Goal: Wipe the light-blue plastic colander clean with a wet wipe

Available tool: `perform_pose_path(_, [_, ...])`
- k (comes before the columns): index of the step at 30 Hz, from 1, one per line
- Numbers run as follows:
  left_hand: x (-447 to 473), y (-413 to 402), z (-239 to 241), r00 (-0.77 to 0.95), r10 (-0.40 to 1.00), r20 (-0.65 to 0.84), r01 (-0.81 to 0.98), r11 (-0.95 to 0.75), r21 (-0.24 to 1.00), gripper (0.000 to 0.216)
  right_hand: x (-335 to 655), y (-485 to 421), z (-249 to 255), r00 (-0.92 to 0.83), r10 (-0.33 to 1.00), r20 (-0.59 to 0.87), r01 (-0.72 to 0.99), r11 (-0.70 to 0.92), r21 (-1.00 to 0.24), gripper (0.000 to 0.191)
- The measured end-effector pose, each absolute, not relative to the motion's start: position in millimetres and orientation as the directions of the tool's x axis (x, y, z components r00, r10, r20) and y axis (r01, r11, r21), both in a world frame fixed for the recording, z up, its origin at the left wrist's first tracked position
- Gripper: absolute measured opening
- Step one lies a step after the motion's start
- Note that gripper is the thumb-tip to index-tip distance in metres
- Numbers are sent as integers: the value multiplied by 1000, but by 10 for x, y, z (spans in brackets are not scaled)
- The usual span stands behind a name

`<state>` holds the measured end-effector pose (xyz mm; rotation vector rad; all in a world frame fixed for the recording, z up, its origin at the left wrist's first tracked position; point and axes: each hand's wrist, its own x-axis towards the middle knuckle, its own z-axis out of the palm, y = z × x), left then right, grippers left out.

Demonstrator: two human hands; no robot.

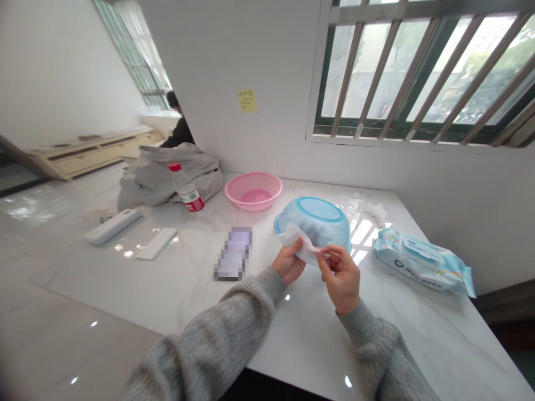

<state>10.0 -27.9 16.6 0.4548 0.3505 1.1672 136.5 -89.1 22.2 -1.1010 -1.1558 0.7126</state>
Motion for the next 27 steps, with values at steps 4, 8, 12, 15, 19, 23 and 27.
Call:
perform_pose_path(4, [76, -309, 195, 411, 912, 16, -757, 331, 564, 43, 1380, -886, 262, 358, 861, 361, 132, 336, -932, 24])
perform_pose_path(8, [61, -337, 212, 466, 884, 31, -733, 366, 573, 44, 1397, -891, 310, 397, 813, 425, 231, 360, -904, 23])
perform_pose_path(12, [54, -358, 211, 479, 876, 46, -747, 380, 546, 50, 1426, -893, 320, 410, 783, 467, 290, 374, -881, 24])
perform_pose_path(15, [64, -367, 204, 480, 876, 51, -739, 373, 561, 53, 1431, -905, 328, 405, 786, 466, 300, 367, -880, 26])
perform_pose_path(19, [95, -359, 196, 440, 898, 8, -739, 358, 570, 56, 1455, -911, 383, 376, 793, 479, 331, 368, -869, 26])
perform_pose_path(23, [93, -322, 203, 396, 916, -66, -759, 367, 539, 58, 1623, -803, 389, 533, 703, 471, 293, 368, -882, 29])
perform_pose_path(27, [58, -277, 211, 360, 927, -105, -787, 363, 498, 60, 1904, -620, 221, 729, 635, 255, 148, 217, -965, 37])
